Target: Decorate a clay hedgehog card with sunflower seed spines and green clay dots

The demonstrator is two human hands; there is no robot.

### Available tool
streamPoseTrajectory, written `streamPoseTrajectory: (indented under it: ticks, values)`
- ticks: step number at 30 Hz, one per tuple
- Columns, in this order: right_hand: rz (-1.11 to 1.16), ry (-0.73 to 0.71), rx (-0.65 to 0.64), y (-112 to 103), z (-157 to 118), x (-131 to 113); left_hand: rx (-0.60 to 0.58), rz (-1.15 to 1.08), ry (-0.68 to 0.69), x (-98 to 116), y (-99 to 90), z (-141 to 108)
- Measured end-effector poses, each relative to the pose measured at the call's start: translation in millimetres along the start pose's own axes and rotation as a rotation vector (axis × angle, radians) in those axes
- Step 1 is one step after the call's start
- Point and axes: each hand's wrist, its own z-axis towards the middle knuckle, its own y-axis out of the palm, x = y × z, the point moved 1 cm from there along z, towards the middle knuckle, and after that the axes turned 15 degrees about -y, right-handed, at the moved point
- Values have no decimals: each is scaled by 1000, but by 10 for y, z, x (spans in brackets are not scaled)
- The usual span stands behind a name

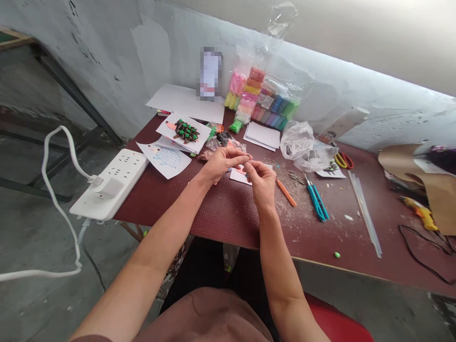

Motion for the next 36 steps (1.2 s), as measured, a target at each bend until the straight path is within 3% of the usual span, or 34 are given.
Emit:
streamPoseTrajectory:
  ticks: [10, 21, 30, 36]
  values:
    - [85, 45, 33, 4, -2, 19, -77, -131, -49, -76, -3, 41]
    - [20, 24, 64, -2, 12, 3, -106, -42, 9, -56, 24, 23]
    - [-3, -1, 88, -5, 14, -17, -18, -171, -46, -13, -5, 3]
    - [-79, -29, -44, 2, -42, -26, 40, -147, -80, 11, -43, 12]
